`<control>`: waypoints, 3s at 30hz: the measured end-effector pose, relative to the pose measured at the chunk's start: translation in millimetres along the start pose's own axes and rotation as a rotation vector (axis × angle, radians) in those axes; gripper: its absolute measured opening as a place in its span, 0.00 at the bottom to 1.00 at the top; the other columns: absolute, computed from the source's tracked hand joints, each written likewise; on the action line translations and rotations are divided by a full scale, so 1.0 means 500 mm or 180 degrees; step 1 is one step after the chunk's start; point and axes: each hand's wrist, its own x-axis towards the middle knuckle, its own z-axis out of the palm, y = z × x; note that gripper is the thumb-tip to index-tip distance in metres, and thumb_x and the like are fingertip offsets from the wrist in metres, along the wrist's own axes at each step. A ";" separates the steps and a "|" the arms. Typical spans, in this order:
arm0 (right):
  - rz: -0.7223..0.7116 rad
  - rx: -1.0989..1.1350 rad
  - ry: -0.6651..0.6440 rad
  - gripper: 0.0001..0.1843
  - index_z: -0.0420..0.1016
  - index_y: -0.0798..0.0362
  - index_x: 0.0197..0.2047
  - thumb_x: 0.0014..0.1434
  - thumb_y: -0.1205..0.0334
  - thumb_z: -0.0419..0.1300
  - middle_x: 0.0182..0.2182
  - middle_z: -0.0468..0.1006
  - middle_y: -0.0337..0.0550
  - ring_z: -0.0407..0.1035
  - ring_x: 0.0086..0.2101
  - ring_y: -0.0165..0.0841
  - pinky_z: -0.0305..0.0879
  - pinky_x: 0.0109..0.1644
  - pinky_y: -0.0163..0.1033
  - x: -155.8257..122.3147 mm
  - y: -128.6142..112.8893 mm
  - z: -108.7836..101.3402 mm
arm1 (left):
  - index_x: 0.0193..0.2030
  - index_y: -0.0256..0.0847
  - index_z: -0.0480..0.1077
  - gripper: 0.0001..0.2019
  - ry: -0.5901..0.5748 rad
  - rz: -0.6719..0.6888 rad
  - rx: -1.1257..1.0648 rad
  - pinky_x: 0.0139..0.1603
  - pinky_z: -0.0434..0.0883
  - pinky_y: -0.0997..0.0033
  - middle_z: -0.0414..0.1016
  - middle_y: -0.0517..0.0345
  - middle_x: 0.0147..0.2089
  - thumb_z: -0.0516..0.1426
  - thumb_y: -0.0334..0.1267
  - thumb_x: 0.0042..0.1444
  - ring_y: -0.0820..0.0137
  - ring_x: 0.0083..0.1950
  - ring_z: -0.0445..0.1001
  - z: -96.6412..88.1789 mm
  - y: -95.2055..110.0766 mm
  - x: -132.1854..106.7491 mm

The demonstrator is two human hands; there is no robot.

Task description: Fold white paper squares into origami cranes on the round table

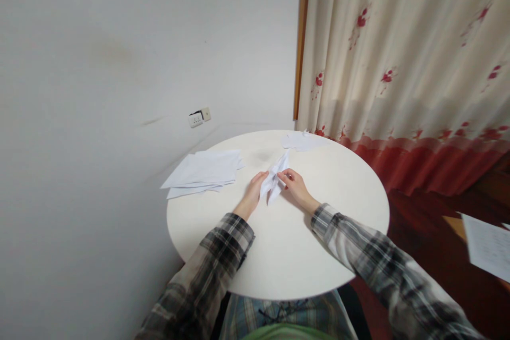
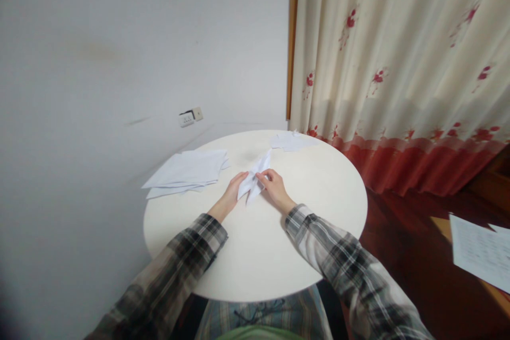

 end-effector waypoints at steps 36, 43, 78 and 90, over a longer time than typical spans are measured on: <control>-0.0133 0.0134 0.0167 0.10 0.61 0.50 0.33 0.48 0.57 0.55 0.25 0.67 0.34 0.63 0.23 0.28 0.62 0.27 0.34 0.004 0.008 0.002 | 0.27 0.37 0.70 0.14 0.0074 0.0064 0.0222 0.31 0.62 0.73 0.71 0.60 0.25 0.62 0.46 0.37 0.71 0.28 0.68 0.000 0.001 0.001; -0.0436 -0.0019 0.0144 0.13 0.65 0.51 0.40 0.48 0.62 0.55 0.39 0.69 0.42 0.64 0.27 0.27 0.64 0.29 0.34 0.006 0.006 -0.004 | 0.27 0.37 0.70 0.16 0.0062 0.0040 0.0255 0.31 0.62 0.74 0.71 0.60 0.25 0.64 0.47 0.35 0.72 0.29 0.68 0.000 0.001 0.001; -0.0105 0.0139 0.0077 0.13 0.69 0.52 0.35 0.42 0.64 0.56 0.25 0.73 0.36 0.64 0.21 0.27 0.62 0.26 0.34 0.010 0.014 0.011 | 0.51 0.42 0.67 0.16 0.0227 0.1797 0.3347 0.58 0.62 0.63 0.70 0.54 0.54 0.52 0.33 0.55 0.66 0.54 0.67 -0.009 0.005 -0.009; -0.0548 -0.0101 0.0096 0.11 0.74 0.52 0.34 0.46 0.66 0.53 0.33 0.71 0.41 0.64 0.23 0.27 0.63 0.28 0.35 0.008 0.010 0.002 | 0.52 0.42 0.65 0.16 0.0539 0.1806 0.3369 0.49 0.68 0.66 0.73 0.52 0.49 0.46 0.34 0.59 0.67 0.48 0.72 -0.009 0.004 -0.010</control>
